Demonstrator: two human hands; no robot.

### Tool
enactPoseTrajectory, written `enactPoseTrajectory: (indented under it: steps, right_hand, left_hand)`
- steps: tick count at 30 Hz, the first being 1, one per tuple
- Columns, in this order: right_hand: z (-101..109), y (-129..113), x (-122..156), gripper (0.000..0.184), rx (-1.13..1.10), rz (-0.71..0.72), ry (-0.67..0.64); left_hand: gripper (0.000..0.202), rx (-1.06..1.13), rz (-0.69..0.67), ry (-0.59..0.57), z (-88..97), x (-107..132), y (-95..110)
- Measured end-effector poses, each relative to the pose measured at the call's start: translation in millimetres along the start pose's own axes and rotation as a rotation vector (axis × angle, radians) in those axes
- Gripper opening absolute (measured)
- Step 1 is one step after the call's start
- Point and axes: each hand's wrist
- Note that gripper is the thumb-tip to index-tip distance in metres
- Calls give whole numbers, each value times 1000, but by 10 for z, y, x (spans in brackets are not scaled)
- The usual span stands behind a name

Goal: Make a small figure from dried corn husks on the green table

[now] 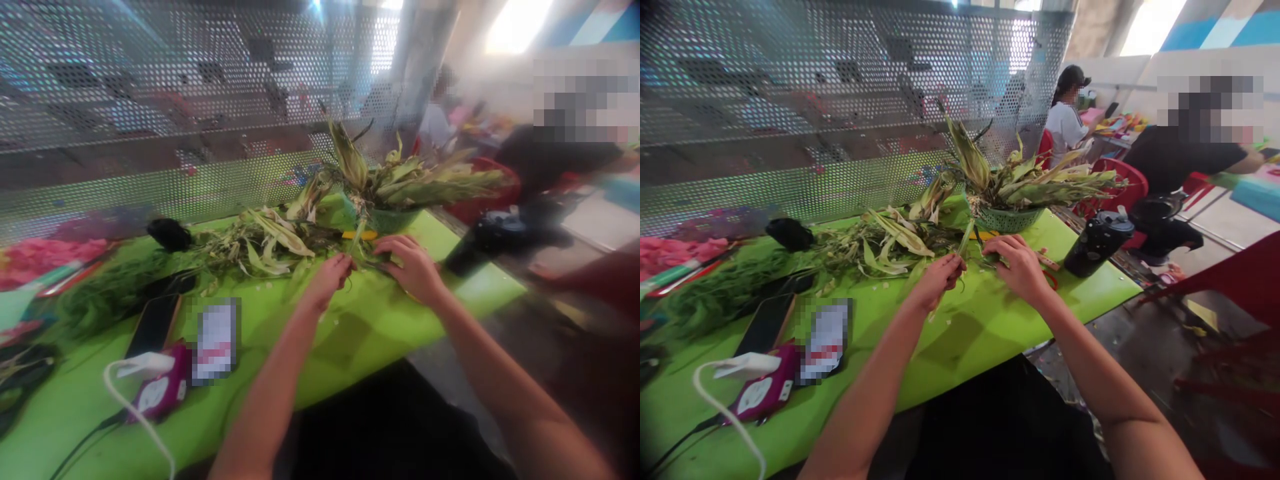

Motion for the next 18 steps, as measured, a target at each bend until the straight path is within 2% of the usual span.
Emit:
enactPoseTrajectory:
  steps: [2, 5, 9, 11, 13, 15, 18]
  right_hand:
    - [-60, 106, 55, 37, 46, -27, -58]
    - [-194, 255, 151, 38, 95, -43, -176]
    - [-310, 360, 272, 44, 105, -69, -340]
    - [-277, 392, 348, 54, 99, -73, -368]
    - [-179, 442, 457, 60, 122, -103, -334]
    - [-48, 514, 600, 54, 204, -179, -280]
    - [108, 635, 810, 41, 314, -293, -286]
  left_hand:
    - [31, -46, -23, 35, 69, -20, -8]
    - [30, -262, -60, 60, 150, -74, -59]
    - [30, -466, -79, 53, 168, -145, -152]
    - [28, -479, -60, 58, 154, -164, -185]
    - [28, -471, -33, 63, 143, -173, -206]
    - [29, -442, -13, 59, 141, -178, -218]
    - [29, -390, 2, 50, 145, -184, -227]
Point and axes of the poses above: each hand's wrist, its own x-axis away from the middle knuckle, its own z-axis out of the back of the hand, y = z × x, and after that the axes turned 3 degrees about z, right-handed
